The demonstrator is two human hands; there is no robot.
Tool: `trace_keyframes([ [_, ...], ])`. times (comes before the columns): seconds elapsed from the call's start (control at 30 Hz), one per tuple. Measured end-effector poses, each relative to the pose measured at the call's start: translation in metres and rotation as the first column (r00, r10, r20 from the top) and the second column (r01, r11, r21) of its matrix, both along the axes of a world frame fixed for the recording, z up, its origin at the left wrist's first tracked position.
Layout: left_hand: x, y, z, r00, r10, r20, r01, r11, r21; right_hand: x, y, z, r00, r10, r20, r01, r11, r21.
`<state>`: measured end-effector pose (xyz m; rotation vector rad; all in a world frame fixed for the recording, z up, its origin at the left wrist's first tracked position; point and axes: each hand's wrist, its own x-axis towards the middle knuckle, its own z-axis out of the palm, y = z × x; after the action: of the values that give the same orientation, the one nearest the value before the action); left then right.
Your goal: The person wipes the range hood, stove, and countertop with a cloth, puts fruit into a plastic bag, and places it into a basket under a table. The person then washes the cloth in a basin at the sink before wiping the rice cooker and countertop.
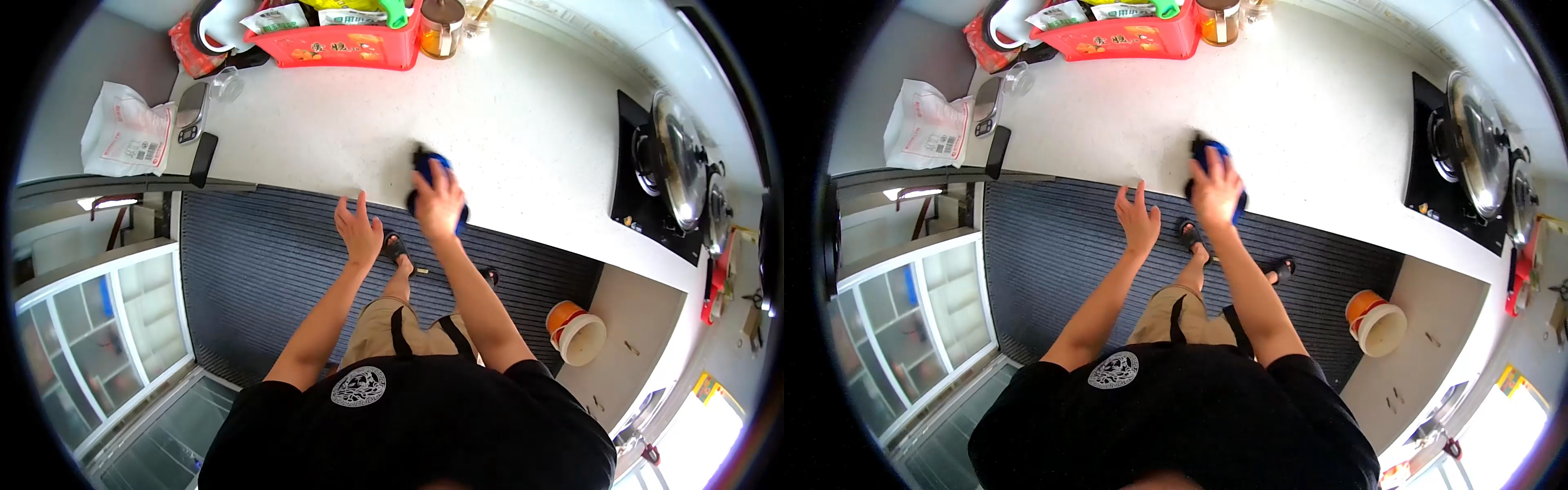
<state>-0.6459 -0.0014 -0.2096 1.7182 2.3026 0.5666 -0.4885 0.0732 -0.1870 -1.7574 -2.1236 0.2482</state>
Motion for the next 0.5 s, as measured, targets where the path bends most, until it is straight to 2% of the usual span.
trace_keyframes([
  [0.03, 0.001, 0.003, 0.003, 0.996, -0.005, -0.092, 0.004, 1.0, -0.01, -0.003, 0.004, -0.005, 0.996, 0.082, -0.016, -0.082, 0.995, 0.049],
  [0.07, 0.001, 0.008, 0.002, 0.996, -0.019, -0.089, 0.018, 1.0, -0.014, -0.004, 0.008, -0.011, 0.986, 0.165, -0.03, -0.162, 0.982, 0.1],
  [0.1, -0.001, 0.011, 0.001, 0.996, -0.032, -0.084, 0.03, 0.999, -0.028, 0.011, 0.012, -0.016, 0.969, 0.201, -0.144, -0.184, 0.975, 0.121],
  [0.17, 0.002, 0.015, -0.007, 0.991, -0.008, -0.134, -0.002, 0.997, -0.074, 0.063, 0.015, -0.017, 0.967, 0.171, -0.191, -0.147, 0.98, 0.132],
  [0.2, 0.005, 0.019, -0.01, 0.986, 0.012, -0.166, -0.025, 0.997, -0.079, 0.097, 0.012, -0.02, 0.982, 0.095, -0.162, -0.083, 0.993, 0.084],
  [0.23, 0.009, 0.021, -0.012, 0.981, 0.03, -0.192, -0.048, 0.995, -0.088, 0.137, 0.004, -0.016, 0.99, 0.024, -0.136, -0.007, 0.992, 0.125],
  [0.27, 0.013, 0.021, -0.015, 0.975, 0.046, -0.216, -0.068, 0.993, -0.097, 0.178, -0.006, -0.013, 0.991, -0.086, -0.102, 0.089, 0.996, 0.028],
  [0.3, 0.015, 0.024, -0.017, 0.954, 0.05, -0.294, -0.083, 0.992, -0.098, 0.224, -0.015, -0.009, 0.986, -0.146, -0.085, 0.149, 0.988, 0.029],
  [0.33, 0.016, 0.028, -0.016, 0.954, 0.051, -0.296, -0.084, 0.991, -0.101, 0.271, -0.024, -0.011, 0.974, -0.225, -0.019, 0.226, 0.973, 0.058],
  [0.37, 0.016, 0.03, -0.014, 0.954, 0.052, -0.294, -0.087, 0.99, -0.107, 0.323, -0.034, -0.019, 0.958, -0.279, -0.071, 0.286, 0.951, 0.116],
  [0.4, 0.017, 0.032, -0.013, 0.955, 0.058, -0.291, -0.094, 0.989, -0.112, 0.365, -0.047, -0.01, 0.939, -0.343, 0.007, 0.338, 0.929, 0.149],
  [0.43, 0.019, 0.034, -0.014, 0.943, 0.057, -0.328, -0.088, 0.993, -0.08, 0.413, -0.057, -0.014, 0.917, -0.398, -0.018, 0.396, 0.905, 0.154],
  [0.5, 0.028, 0.043, -0.002, 0.94, 0.061, -0.336, -0.121, 0.979, -0.163, 0.5, -0.077, -0.021, 0.861, -0.5, 0.096, 0.47, 0.853, 0.227],
])
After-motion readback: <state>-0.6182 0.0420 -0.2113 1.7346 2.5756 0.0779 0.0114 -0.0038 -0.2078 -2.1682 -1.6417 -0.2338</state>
